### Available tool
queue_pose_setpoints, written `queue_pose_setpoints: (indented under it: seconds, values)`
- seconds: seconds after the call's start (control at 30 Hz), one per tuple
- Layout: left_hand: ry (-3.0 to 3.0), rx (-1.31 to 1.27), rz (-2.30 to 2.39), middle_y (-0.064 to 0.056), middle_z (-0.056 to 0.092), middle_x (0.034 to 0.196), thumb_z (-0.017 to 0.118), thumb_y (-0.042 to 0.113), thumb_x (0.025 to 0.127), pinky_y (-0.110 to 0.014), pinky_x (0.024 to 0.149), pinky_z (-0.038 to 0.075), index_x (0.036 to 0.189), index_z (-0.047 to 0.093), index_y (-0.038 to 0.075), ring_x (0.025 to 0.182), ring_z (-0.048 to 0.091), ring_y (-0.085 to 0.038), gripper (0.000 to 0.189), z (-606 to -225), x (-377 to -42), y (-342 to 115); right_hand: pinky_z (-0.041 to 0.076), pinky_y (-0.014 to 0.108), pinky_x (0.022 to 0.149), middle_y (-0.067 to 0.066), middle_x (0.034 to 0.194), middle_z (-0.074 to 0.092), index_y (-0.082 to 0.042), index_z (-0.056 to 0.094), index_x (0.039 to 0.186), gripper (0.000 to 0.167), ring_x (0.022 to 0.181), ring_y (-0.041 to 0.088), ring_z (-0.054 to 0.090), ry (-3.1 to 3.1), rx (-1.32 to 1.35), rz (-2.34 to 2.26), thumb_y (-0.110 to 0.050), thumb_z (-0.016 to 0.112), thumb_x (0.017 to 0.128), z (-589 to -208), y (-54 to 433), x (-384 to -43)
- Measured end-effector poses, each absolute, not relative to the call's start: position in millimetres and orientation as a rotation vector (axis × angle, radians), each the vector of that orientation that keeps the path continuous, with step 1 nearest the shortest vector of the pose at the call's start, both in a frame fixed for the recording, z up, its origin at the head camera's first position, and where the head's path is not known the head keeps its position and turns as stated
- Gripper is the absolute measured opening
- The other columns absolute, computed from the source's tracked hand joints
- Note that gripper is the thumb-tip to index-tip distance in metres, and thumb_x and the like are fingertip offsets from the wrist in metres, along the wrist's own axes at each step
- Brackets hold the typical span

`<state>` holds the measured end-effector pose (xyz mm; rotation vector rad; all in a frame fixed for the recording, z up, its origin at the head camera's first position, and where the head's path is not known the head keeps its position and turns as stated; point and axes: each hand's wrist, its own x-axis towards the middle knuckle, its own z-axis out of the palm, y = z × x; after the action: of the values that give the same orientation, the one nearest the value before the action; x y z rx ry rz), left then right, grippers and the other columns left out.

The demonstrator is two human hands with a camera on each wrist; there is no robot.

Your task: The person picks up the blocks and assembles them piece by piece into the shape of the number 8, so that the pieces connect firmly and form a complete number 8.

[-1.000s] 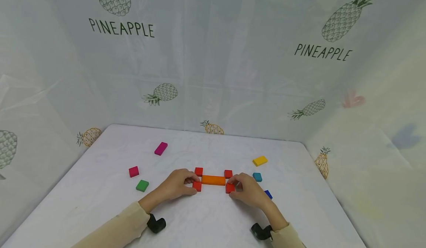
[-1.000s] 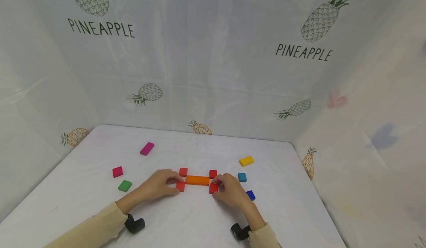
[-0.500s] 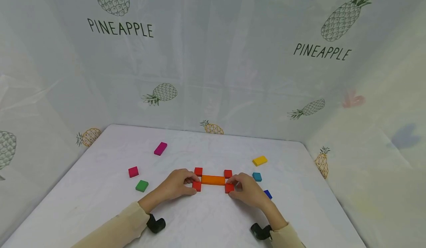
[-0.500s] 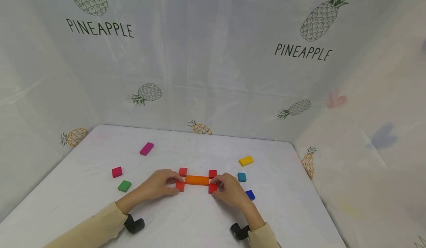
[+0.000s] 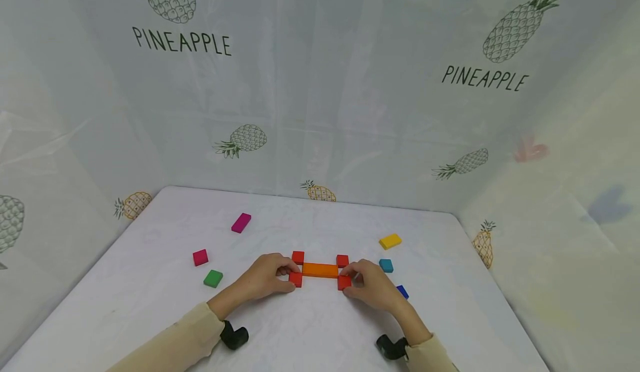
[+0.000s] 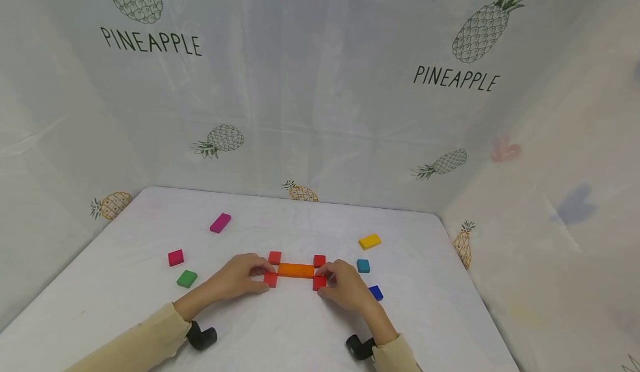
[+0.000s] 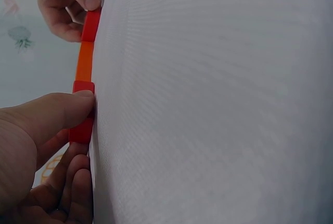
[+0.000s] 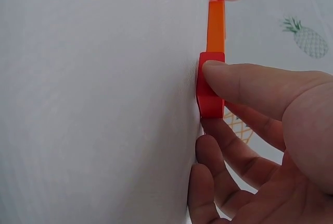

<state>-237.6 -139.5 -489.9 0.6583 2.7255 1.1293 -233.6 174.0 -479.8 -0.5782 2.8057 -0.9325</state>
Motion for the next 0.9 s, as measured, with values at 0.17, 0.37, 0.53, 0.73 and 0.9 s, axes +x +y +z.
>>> queue_pose_setpoints:
  seconds: [0.17,0.37,0.53,0.73,0.9]
  values:
    - [2.723,0.653,1.13,0.004,0.064,0.098,0.087,0.02,0.088,-0.03,0.081,0.05,0.113,0.077,0.019,0.094,0.055,-0.016,0.027,-489.6,-237.9,-139.5,0.052,0.025,0.078,-0.006,0.103,0.064,-0.019,0.074,0.116,0.03,0.095,0.016,0.056,2.806,-0.588,-0.932,-0.018,0.087,0.089,-479.6,174.7,-235.2]
    - [2.719,0.642,1.13,0.004,0.063,0.097,0.088,0.02,0.088,-0.03,0.081,0.05,0.112,0.077,0.02,0.094,0.055,-0.016,0.026,-489.9,-237.9,-139.4,0.053,0.026,0.079,-0.006,0.104,0.064,-0.019,0.074,0.117,0.031,0.095,0.016,0.057,2.798,-0.586,-0.932,-0.017,0.087,0.089,-479.7,175.1,-235.5]
    - [2.721,0.637,1.128,0.004,0.063,0.097,0.088,0.02,0.087,-0.029,0.08,0.05,0.112,0.077,0.02,0.094,0.055,-0.016,0.027,-489.7,-238.2,-138.8,0.053,0.026,0.079,-0.006,0.104,0.064,-0.019,0.074,0.117,0.031,0.096,0.016,0.057,2.805,-0.601,-0.937,-0.018,0.087,0.089,-479.8,175.8,-235.9]
    - [2.722,0.645,1.129,0.005,0.063,0.097,0.088,0.021,0.088,-0.029,0.081,0.051,0.112,0.077,0.021,0.094,0.056,-0.015,0.027,-491.6,-237.8,-139.8,0.052,0.026,0.079,-0.006,0.104,0.064,-0.02,0.074,0.117,0.03,0.096,0.017,0.057,2.788,-0.589,-0.944,-0.019,0.087,0.089,-480.3,176.1,-234.7]
    - [2.719,0.636,1.137,0.005,0.064,0.096,0.088,0.021,0.088,-0.028,0.081,0.051,0.112,0.078,0.022,0.093,0.056,-0.015,0.027,-490.7,-238.4,-140.3,0.052,0.026,0.079,-0.005,0.104,0.065,-0.02,0.074,0.116,0.031,0.095,0.017,0.056,2.791,-0.601,-0.94,-0.018,0.087,0.089,-478.2,175.7,-233.8]
